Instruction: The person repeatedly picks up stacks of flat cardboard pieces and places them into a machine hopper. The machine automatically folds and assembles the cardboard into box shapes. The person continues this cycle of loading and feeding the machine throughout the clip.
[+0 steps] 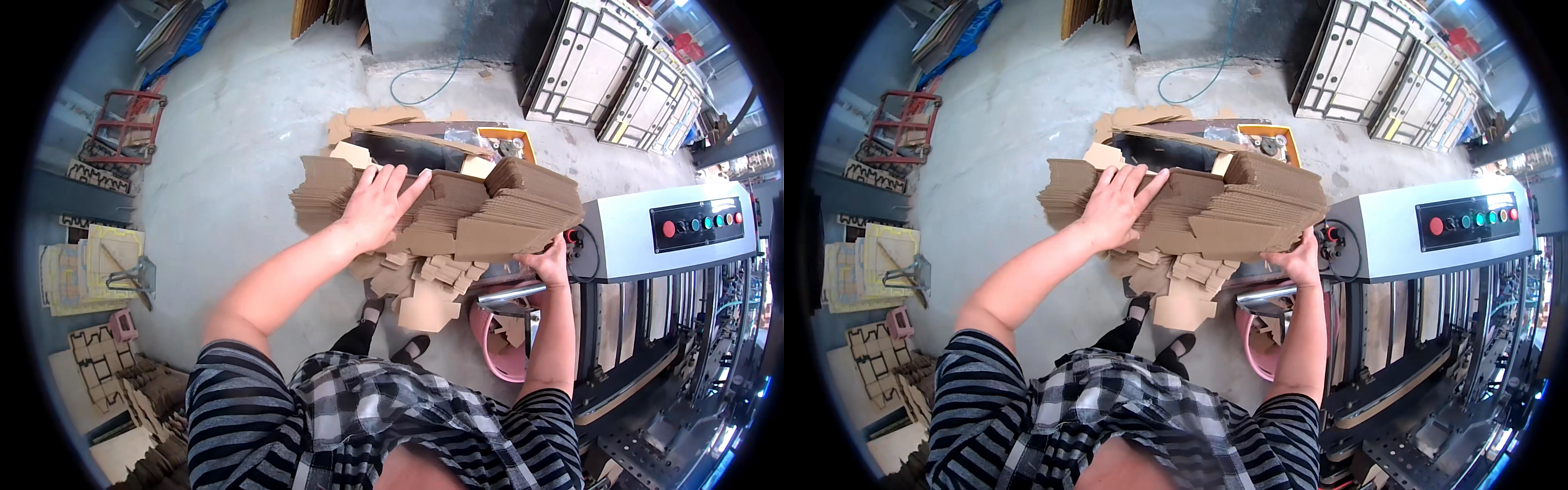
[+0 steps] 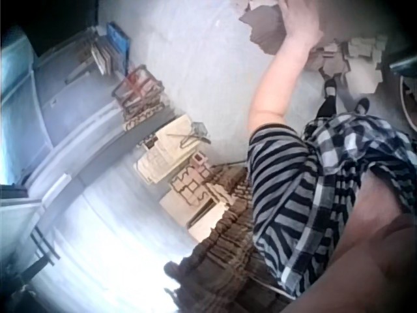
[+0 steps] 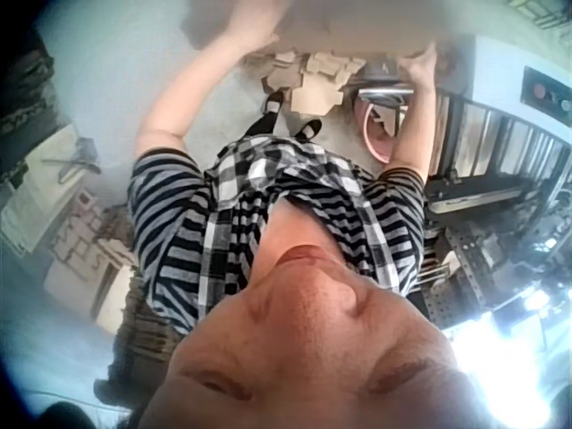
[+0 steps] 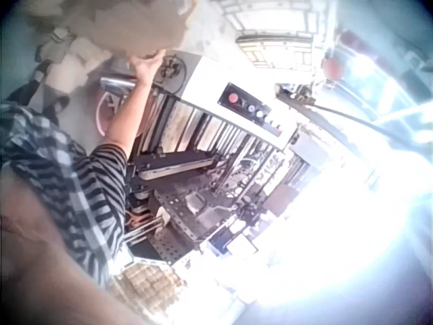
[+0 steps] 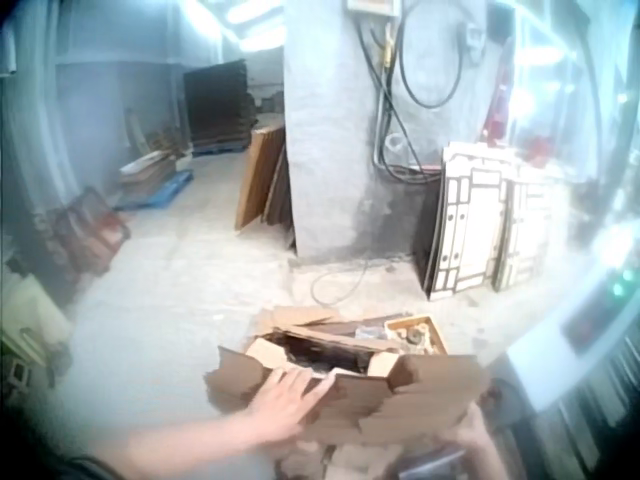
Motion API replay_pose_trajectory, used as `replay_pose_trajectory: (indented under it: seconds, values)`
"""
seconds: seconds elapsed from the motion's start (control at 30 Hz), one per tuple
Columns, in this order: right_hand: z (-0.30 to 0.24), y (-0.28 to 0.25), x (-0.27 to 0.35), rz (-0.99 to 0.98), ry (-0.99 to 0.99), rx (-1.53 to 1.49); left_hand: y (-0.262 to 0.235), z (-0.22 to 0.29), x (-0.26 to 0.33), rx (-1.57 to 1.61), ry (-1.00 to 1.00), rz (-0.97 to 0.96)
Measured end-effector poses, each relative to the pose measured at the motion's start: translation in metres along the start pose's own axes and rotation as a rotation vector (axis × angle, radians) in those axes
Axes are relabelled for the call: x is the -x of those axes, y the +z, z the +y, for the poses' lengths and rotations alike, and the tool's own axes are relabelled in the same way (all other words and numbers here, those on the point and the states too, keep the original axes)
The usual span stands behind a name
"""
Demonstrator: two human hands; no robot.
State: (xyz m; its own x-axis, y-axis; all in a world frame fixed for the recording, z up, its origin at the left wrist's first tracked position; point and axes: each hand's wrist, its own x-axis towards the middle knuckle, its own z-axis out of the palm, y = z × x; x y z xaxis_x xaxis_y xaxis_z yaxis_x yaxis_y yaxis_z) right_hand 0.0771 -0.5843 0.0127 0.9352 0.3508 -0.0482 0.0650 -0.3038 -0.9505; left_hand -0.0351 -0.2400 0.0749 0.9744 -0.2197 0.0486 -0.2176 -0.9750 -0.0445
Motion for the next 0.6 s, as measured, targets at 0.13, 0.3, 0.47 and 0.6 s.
replay_pose_trajectory:
  seconds: [0.13,0.3,0.47,0.6]
  values:
    - [0.007,-0.001,0.003,-0.009,0.006,-0.035,0.004,-0.002,-0.001,0.136,-0.035,0.065]
    - [-0.003,0.003,0.004,-0.024,-0.019,-0.125,0.004,-0.004,-0.001,0.189,-0.063,0.065]
    - [-0.056,0.002,-0.001,-0.011,-0.078,-0.19,-0.03,-0.016,-0.001,0.181,-0.055,0.124]
    - [-0.086,-0.007,-0.017,0.001,-0.167,-0.174,-0.089,-0.03,-0.016,0.093,-0.031,0.145]
